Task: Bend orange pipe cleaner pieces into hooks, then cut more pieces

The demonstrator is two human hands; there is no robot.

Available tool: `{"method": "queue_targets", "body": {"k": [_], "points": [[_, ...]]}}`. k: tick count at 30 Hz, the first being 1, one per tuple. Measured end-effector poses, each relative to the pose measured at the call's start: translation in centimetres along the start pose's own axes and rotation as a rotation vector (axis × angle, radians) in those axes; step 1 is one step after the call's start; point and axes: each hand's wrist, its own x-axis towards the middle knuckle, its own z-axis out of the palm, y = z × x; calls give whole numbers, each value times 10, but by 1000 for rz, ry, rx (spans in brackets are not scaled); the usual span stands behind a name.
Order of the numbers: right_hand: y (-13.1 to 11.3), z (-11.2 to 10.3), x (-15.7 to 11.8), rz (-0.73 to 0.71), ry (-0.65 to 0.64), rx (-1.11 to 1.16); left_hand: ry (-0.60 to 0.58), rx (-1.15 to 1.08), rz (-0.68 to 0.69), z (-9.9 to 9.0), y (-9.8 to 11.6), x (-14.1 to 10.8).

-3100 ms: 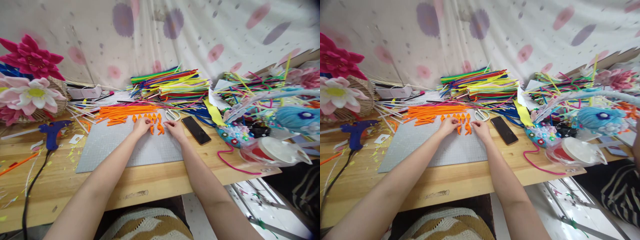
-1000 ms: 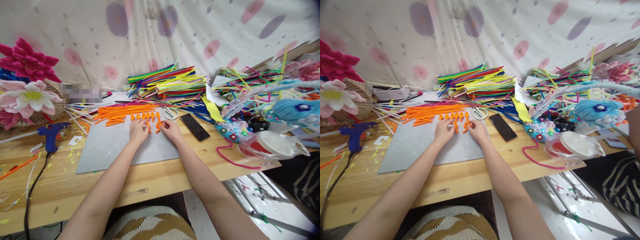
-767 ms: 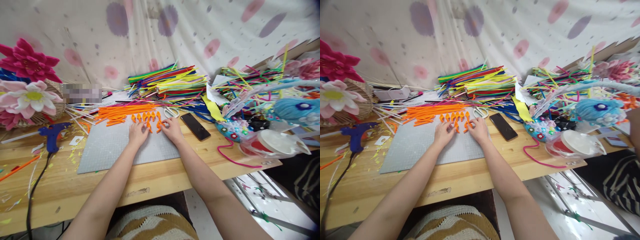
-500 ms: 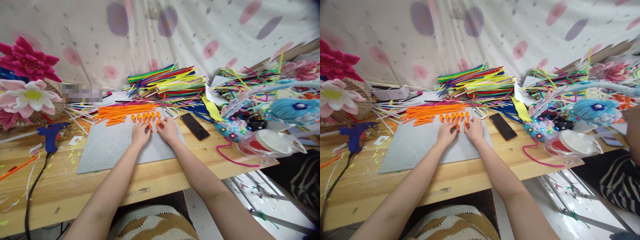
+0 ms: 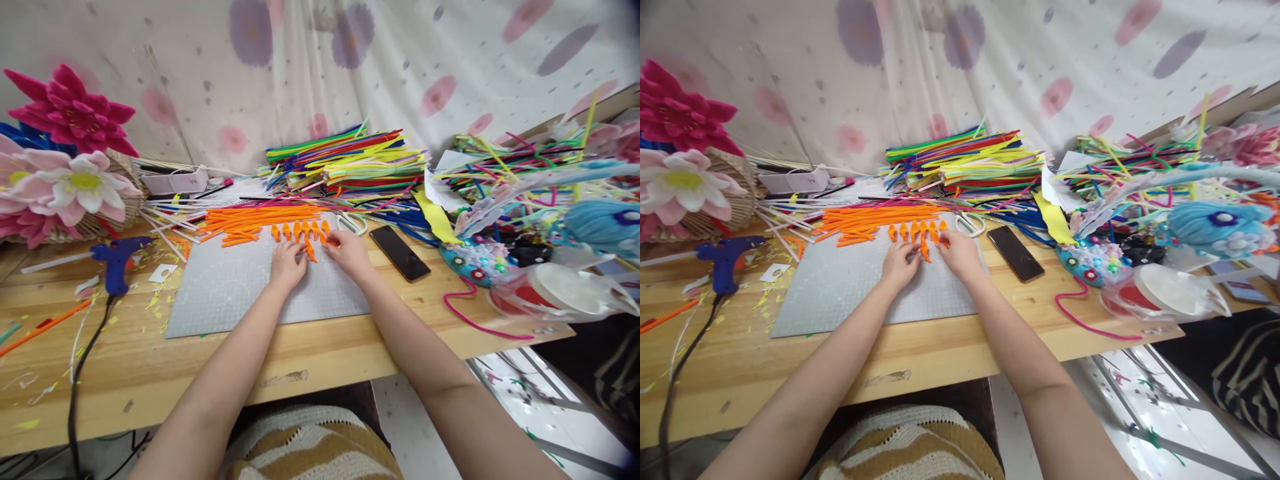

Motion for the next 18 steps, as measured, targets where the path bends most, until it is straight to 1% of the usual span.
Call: {"method": "queue_targets", "body": {"k": [4,7,13,18], "points": [[-12,2,0,-46,20,-279,30,-10,1,-1,0,0],[-16,9,-1,-50,24,-374,38,-8,2,-2,0,0],[-14,21,-5,-61,24,-392,32,3,-13,-1,0,0],[-14,16,-7,-50,61,-346,26,24,-3,0,0,-1]]}}
